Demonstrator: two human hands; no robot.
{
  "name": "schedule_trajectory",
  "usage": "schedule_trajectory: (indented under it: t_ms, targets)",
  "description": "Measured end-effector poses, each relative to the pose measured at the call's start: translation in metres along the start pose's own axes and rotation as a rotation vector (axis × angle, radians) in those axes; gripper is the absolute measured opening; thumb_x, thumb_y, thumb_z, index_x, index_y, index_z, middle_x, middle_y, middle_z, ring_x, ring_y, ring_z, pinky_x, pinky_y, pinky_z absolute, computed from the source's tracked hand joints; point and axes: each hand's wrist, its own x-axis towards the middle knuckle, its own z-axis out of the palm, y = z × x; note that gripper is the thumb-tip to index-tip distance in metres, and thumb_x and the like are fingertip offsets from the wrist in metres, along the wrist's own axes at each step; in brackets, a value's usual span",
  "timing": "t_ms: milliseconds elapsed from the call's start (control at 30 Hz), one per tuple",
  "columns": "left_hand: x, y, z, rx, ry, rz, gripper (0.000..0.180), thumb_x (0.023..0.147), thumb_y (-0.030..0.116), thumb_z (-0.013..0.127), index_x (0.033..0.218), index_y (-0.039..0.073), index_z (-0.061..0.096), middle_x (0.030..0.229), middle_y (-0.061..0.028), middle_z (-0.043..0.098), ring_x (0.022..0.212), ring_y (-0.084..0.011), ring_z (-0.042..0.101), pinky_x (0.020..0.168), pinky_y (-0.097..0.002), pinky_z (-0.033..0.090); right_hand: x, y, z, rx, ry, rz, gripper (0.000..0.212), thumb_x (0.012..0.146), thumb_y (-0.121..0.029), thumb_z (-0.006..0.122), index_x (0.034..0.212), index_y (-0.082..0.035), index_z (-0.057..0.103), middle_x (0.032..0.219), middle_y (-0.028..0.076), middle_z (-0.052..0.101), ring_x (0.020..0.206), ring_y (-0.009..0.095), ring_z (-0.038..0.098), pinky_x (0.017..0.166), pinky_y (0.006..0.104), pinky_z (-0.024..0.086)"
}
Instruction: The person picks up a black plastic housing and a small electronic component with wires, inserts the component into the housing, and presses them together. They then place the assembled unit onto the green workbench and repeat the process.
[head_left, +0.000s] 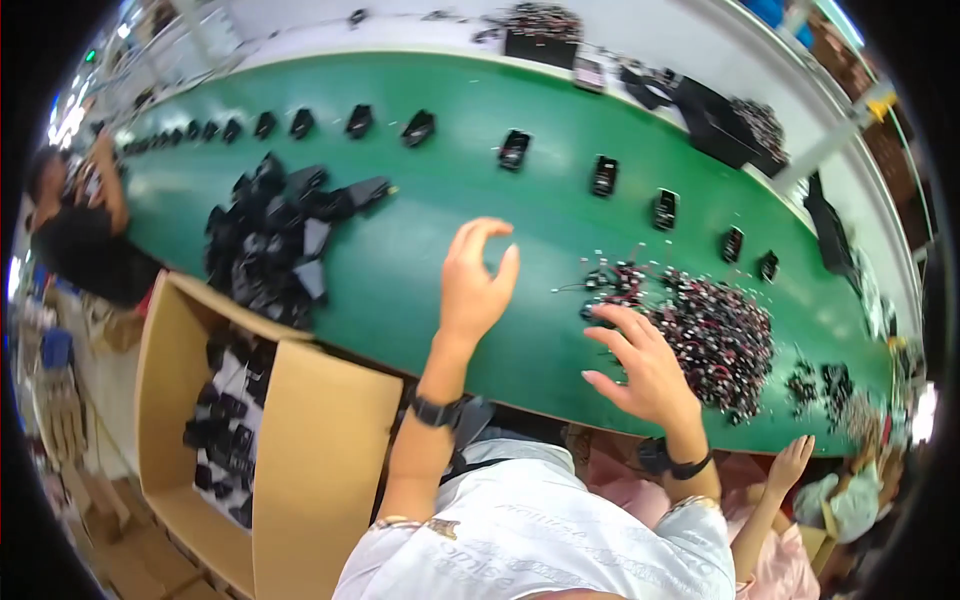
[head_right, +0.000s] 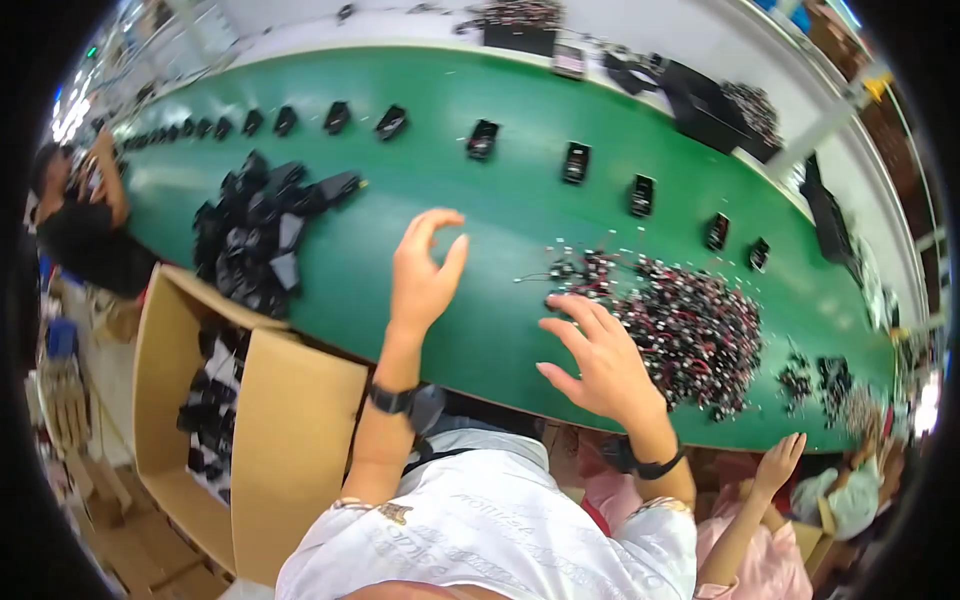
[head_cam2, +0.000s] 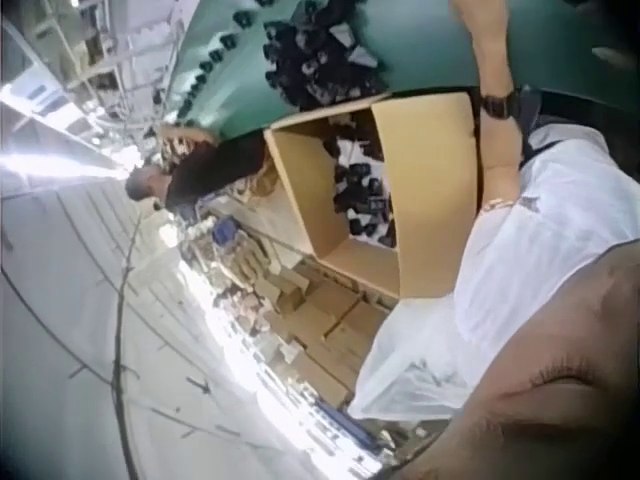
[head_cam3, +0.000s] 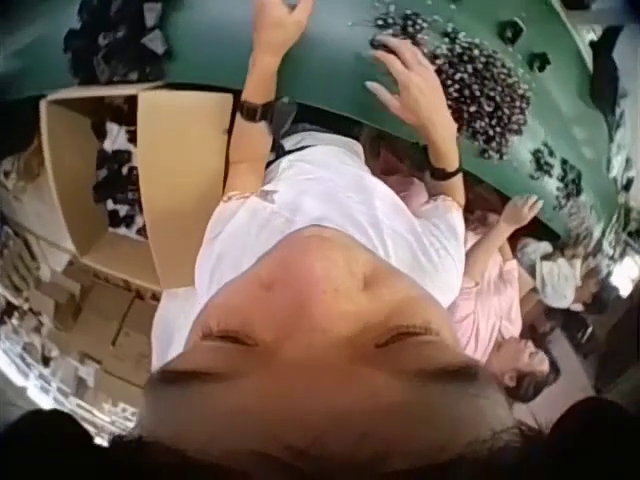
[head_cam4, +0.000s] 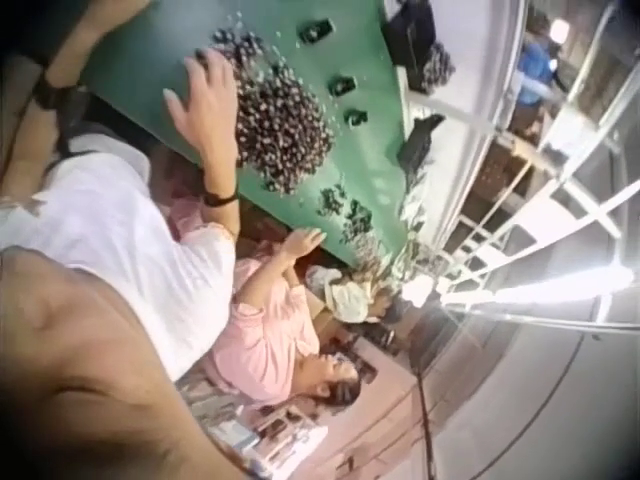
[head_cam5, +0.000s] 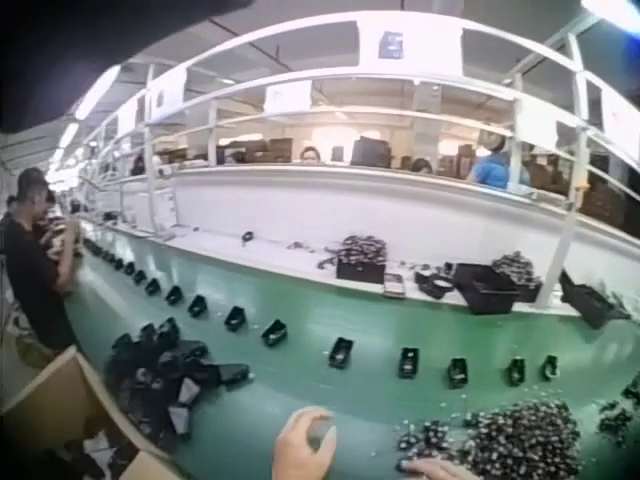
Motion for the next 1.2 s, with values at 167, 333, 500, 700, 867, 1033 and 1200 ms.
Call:
schedule_trajectory:
  t_ms: [167,333,500,700,867,1033,1200]
  targets:
    - [0.051,-0.044,-0.004,0.673,0.33,-0.119,0.059,0.081,0.022,0.071,0.135,0.008,0.052,0.151,-0.0231,0.036,0.145,-0.0463,0.026,0.115,-0.0587,0.027,0.015,-0.001,0.064,-0.038,0.165,0.205,0.059,0.079,-0.02,0.079,0.131,-0.003,0.057,0.155,0.021,0.037,0.141,0.042,0.036,0.116,0.0493,0.033]
    - [0.072,-0.102,-0.035,0.879,0.486,-0.315,0.07,0.077,0.027,0.072,0.141,0.01,0.048,0.158,-0.0228,0.027,0.148,-0.051,0.014,0.116,-0.0664,0.02,0.026,-0.003,0.074,-0.117,0.232,0.23,0.057,0.082,-0.021,0.077,0.133,-0.004,0.058,0.154,0.022,0.037,0.14,0.043,0.037,0.114,0.0506,0.034]
    - [0.053,-0.087,-0.025,0.808,0.338,-0.275,0.046,0.076,0.024,0.075,0.118,0.009,0.06,0.136,-0.0176,0.047,0.131,-0.0423,0.04,0.106,-0.0557,0.038,0.02,0.008,0.085,-0.231,0.181,0.247,0.053,0.079,-0.022,0.078,0.127,-0.005,0.062,0.153,0.02,0.041,0.136,0.042,0.043,0.111,0.0495,0.037]
    - [-0.03,-0.074,-0.027,0.609,0.135,-0.173,0.033,0.075,0.019,0.079,0.101,0.01,0.062,0.109,-0.0137,0.058,0.109,-0.033,0.053,0.091,-0.047,0.046,0.031,0.001,0.09,0.066,0.262,0.2,0.036,0.078,-0.01,0.076,0.113,-0.005,0.066,0.128,0.012,0.061,0.115,0.035,0.059,0.099,0.0429,0.045]
    - [-0.006,-0.043,-0.03,0.666,0.342,-0.045,0.066,0.071,0.026,0.086,0.13,0.012,0.058,0.145,-0.0245,0.04,0.134,-0.046,0.038,0.107,-0.0567,0.038,0.031,-0.002,0.085,0.034,0.323,0.274,0.049,0.079,-0.011,0.075,0.126,-0.008,0.06,0.131,0.014,0.058,0.118,0.037,0.057,0.101,0.0444,0.045]
    - [0.025,-0.081,-0.03,0.809,0.107,-0.242,0.074,0.072,0.031,0.086,0.137,0.014,0.056,0.158,-0.0219,0.028,0.141,-0.0499,0.028,0.114,-0.0569,0.031,0.036,0.006,0.094,-0.004,0.267,0.304,0.042,0.082,-0.014,0.075,0.121,-0.008,0.063,0.123,0.012,0.062,0.11,0.034,0.061,0.094,0.0436,0.048]
    - [0.015,-0.094,-0.025,0.713,-0.015,-0.07,0.05,0.073,0.03,0.084,0.114,0.009,0.065,0.148,-0.0175,0.046,0.134,-0.0436,0.043,0.111,-0.047,0.038,0.042,0.005,0.092,0.094,0.266,0.382,0.03,0.081,-0.019,0.077,0.106,-0.008,0.065,0.094,0.01,0.063,0.076,0.027,0.067,0.067,0.0389,0.054]
